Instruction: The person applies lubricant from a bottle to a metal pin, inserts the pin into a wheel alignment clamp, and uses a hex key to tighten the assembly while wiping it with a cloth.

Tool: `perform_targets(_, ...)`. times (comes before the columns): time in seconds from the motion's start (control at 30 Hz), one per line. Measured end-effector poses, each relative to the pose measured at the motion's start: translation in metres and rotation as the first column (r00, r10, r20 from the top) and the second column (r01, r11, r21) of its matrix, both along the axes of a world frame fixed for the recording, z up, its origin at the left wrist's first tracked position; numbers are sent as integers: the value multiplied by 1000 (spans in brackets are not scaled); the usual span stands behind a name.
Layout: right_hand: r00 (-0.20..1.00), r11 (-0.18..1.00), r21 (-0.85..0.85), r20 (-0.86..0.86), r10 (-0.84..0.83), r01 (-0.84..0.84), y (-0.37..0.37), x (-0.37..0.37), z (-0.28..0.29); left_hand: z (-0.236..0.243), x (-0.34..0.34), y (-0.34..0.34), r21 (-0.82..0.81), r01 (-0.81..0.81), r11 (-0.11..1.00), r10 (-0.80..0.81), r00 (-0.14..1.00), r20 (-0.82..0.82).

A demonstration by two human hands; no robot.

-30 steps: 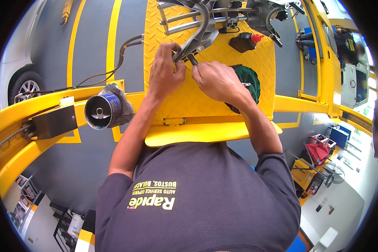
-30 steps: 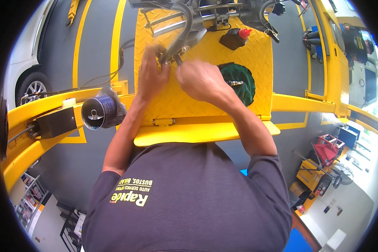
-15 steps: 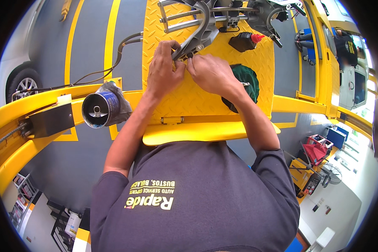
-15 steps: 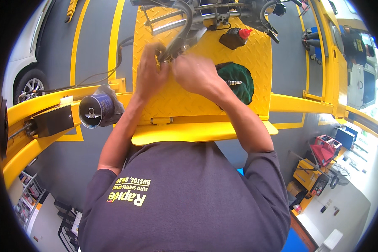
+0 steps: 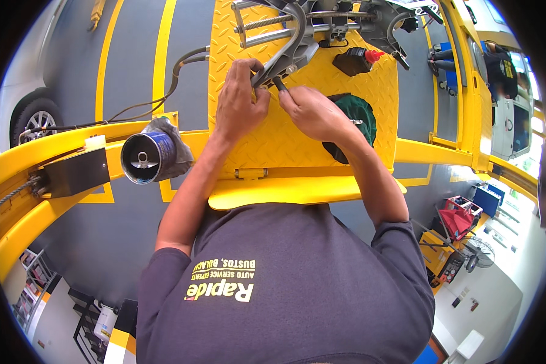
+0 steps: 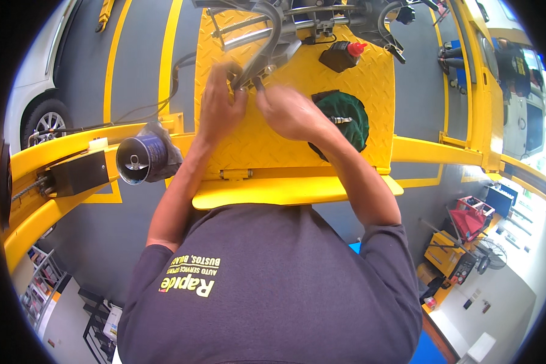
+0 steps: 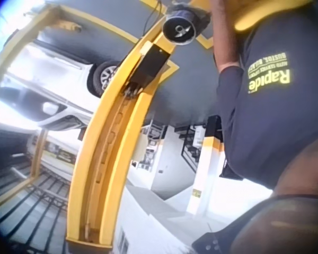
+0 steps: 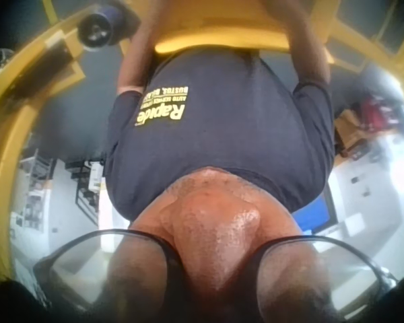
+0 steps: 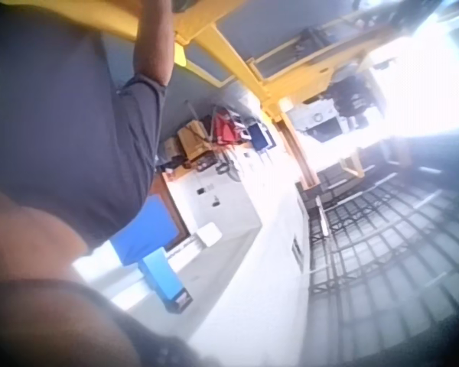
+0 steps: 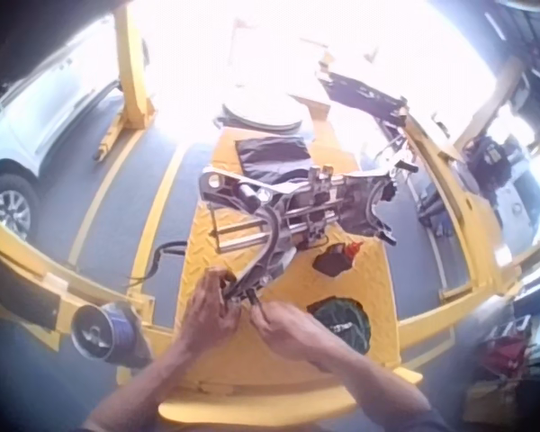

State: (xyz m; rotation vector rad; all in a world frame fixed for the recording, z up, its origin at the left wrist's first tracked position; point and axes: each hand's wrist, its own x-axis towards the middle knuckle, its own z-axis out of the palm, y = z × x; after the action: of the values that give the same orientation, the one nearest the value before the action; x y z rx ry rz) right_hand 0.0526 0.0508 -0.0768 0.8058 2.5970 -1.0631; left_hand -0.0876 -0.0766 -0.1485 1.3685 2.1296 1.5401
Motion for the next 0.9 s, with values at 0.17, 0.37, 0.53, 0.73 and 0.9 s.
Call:
perform_targets(0.17, 998, 995, -77, -17, -65, 63, 3, -13, -3, -1, -3, 1, 11, -5, 1000, 5, 1000, -26)
perform_targets(0.37, 997, 989, -135, 50, -59, 65, 4, -6, 10, -1, 0, 0, 0, 0, 1000, 0, 1000, 10)
perform_targets(0.53, 999, 998, -57, -32, -21, 20, -1, -2, -1, -3, -1, -1, 3, 2, 1000, -2, 1000, 3)
perform_targets(0.73, 998, 999, 28, 42, -42, 41, -10, -7, 7, 0, -2, 1, 2, -3, 1000, 3, 1000, 9)
perform_targets(0.9, 998, 1000, 5, 57, 6, -7, -7, -3, 15, -2, -4, -1, 21, -4, 1000, 4, 1000, 9)
